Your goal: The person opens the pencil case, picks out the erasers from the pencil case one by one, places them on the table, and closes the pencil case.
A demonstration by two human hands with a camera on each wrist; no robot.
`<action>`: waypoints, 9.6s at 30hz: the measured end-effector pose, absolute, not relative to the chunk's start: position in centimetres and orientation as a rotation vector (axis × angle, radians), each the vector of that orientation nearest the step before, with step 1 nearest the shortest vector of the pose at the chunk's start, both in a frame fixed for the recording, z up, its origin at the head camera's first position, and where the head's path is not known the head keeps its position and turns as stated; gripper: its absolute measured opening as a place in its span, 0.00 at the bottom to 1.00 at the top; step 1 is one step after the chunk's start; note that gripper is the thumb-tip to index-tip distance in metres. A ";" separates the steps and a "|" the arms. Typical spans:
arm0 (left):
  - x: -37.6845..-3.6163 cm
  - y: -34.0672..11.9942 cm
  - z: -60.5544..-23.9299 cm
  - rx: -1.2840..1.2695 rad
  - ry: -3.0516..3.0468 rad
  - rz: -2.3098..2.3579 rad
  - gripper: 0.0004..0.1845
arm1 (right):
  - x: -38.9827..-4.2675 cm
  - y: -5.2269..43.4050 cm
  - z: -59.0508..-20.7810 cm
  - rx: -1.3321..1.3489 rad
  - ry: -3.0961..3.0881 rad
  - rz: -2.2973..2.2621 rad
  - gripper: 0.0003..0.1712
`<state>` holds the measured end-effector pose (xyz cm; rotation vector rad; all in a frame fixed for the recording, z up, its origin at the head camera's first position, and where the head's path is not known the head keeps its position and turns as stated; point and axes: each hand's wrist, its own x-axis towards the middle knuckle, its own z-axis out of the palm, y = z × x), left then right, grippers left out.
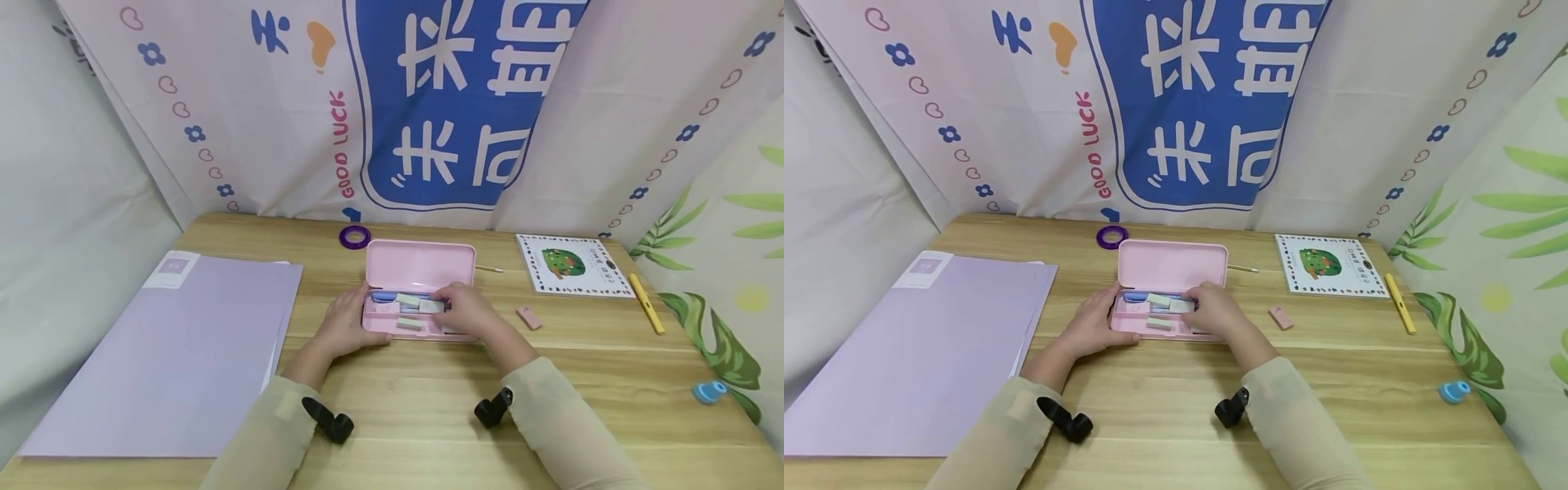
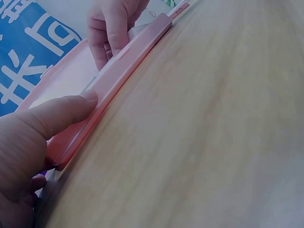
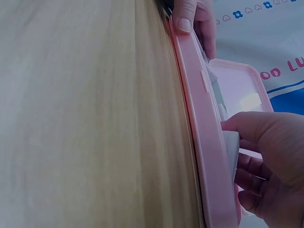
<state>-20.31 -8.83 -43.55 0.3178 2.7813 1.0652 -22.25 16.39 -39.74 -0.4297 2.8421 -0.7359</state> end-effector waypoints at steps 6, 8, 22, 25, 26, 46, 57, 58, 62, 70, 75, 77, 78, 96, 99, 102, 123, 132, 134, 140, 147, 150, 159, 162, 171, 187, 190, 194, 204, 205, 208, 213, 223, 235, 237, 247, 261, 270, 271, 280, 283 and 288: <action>-20.3 -8.8 -43.6 0.320 2.778 1.060 0.66 | -22.0 16.4 -39.7 -0.397 2.851 -0.789 0.21; -20.3 -8.8 -43.6 0.323 2.780 1.061 0.66 | -21.9 16.5 -39.8 -0.401 2.864 -0.802 0.20; -20.5 -8.7 -43.7 0.342 2.776 1.062 0.67 | -20.3 22.6 -39.3 -0.228 2.926 -0.999 0.24; -20.4 -8.7 -43.5 0.343 2.772 1.062 0.67 | -19.7 25.8 -39.8 -0.182 2.997 -1.013 0.23; -20.4 -8.7 -43.4 0.343 2.772 1.063 0.67 | -19.5 26.8 -39.9 -0.153 3.017 -1.007 0.24; -20.5 -8.9 -43.6 0.345 2.779 1.057 0.67 | -19.0 34.1 -42.3 0.324 2.904 -0.935 0.34; -20.3 -8.9 -43.3 0.340 2.778 1.052 0.66 | -18.4 32.9 -41.5 0.295 2.963 -0.941 0.36; -20.3 -8.9 -43.3 0.342 2.781 1.050 0.66 | -18.2 32.4 -41.4 0.261 2.985 -0.956 0.35; -20.3 -8.9 -43.3 0.339 2.783 1.043 0.66 | -17.9 30.0 -41.4 0.022 3.064 -1.028 0.28; -20.3 -8.9 -43.4 0.330 2.774 1.061 0.66 | -17.7 24.3 -42.0 -0.363 3.025 -1.015 0.18; -20.3 -8.9 -43.5 0.341 2.779 1.060 0.66 | -17.8 22.1 -42.1 -0.484 2.975 -0.972 0.16; -20.3 -8.9 -43.5 0.345 2.780 1.058 0.66 | -17.9 21.6 -42.0 -0.503 2.977 -0.940 0.17; -20.3 -8.9 -43.6 0.345 2.781 1.058 0.66 | -18.0 21.4 -42.0 -0.511 2.979 -0.928 0.17; -20.4 -8.9 -43.7 0.331 2.778 1.051 0.66 | -18.6 20.6 -41.7 -0.395 2.901 -1.109 0.15; -20.3 -8.8 -43.7 0.329 2.777 1.056 0.66 | -18.3 20.9 -41.4 -0.340 2.913 -1.200 0.16; -20.3 -8.8 -43.7 0.328 2.779 1.056 0.66 | -18.2 22.0 -41.1 -0.304 2.918 -1.265 0.18; -20.4 -8.9 -43.7 0.337 2.775 1.049 0.66 | -17.5 34.6 -40.9 0.408 3.043 -1.100 0.28; -20.4 -8.9 -43.6 0.338 2.779 1.047 0.66 | -18.3 36.1 -42.1 0.505 2.964 -0.980 0.31; -20.4 -8.8 -43.6 0.339 2.780 1.048 0.66 | -18.4 36.1 -42.3 0.500 2.947 -0.964 0.32; -20.4 -8.8 -43.6 0.338 2.786 1.037 0.66 | -18.6 36.2 -42.6 0.485 2.933 -0.942 0.35; -20.3 -8.8 -43.6 0.333 2.781 1.040 0.65 | -18.1 35.1 -41.8 0.547 2.952 -1.025 0.38; -20.3 -8.8 -43.6 0.330 2.779 1.046 0.65 | -18.0 33.0 -41.4 0.460 3.066 -1.085 0.32; -20.3 -8.9 -43.6 0.319 2.782 1.048 0.65 | -18.9 24.5 -41.4 -0.079 3.118 -1.202 0.22; -20.3 -8.9 -43.6 0.316 2.781 1.052 0.65 | -19.3 21.7 -41.4 -0.205 3.086 -1.184 0.22; -20.2 -8.9 -43.5 0.332 2.776 1.049 0.65 | -21.1 15.4 -41.6 -0.454 2.981 -1.088 0.20; -20.1 -8.9 -43.5 0.352 2.780 1.048 0.64 | -21.7 13.4 -41.7 -0.478 3.003 -0.997 0.16; -20.1 -8.9 -43.5 0.355 2.782 1.049 0.65 | -21.1 14.6 -41.6 -0.478 3.043 -1.034 0.17; -20.2 -8.9 -43.5 0.352 2.784 1.047 0.65 | -19.9 17.2 -41.6 -0.461 3.071 -1.087 0.20; -20.3 -8.8 -43.4 0.347 2.772 1.041 0.65 | -16.3 25.3 -41.9 -0.173 3.182 -1.093 0.19; -20.3 -8.8 -43.4 0.346 2.769 1.046 0.65 | -15.9 26.2 -42.0 -0.142 3.200 -1.092 0.19; -20.3 -8.8 -43.3 0.343 2.770 1.053 0.65 | -14.8 28.6 -42.3 -0.030 3.227 -1.055 0.19; -20.3 -8.9 -43.3 0.343 2.780 1.038 0.65 | -13.5 31.2 -42.5 0.109 3.171 -0.959 0.21; -20.3 -8.7 -43.3 0.328 2.770 1.039 0.65 | -13.2 31.9 -42.8 0.139 3.075 -0.848 0.22; -20.4 -8.9 -43.4 0.337 2.780 1.042 0.66 | -14.4 28.6 -42.0 0.044 3.102 -1.023 0.24; -20.4 -8.9 -43.4 0.337 2.781 1.042 0.66 | -14.9 27.1 -42.0 -0.062 3.118 -1.076 0.21; -20.3 -8.8 -43.7 0.344 2.796 1.020 0.65 | -17.4 18.8 -42.0 -0.425 3.035 -1.142 0.15; -20.2 -8.6 -43.6 0.357 2.786 1.033 0.64 | -19.1 14.8 -41.5 -0.624 2.988 -0.847 0.09; -20.1 -8.6 -43.6 0.355 2.785 1.033 0.65 | -19.3 14.9 -41.0 -0.627 2.957 -0.785 0.08; -20.1 -8.6 -43.7 0.356 2.786 1.033 0.65 | -19.2 15.1 -41.0 -0.625 2.961 -0.803 0.08; -20.2 -8.7 -43.5 0.344 2.794 1.025 0.65 | -17.8 18.7 -40.4 -0.347 2.941 -1.110 0.06; -20.2 -8.7 -43.5 0.339 2.792 1.028 0.65 | -17.1 20.6 -40.5 -0.298 2.993 -1.182 0.12; -20.2 -8.7 -43.4 0.336 2.782 1.044 0.65 | -15.9 24.6 -40.8 -0.232 3.147 -1.149 0.18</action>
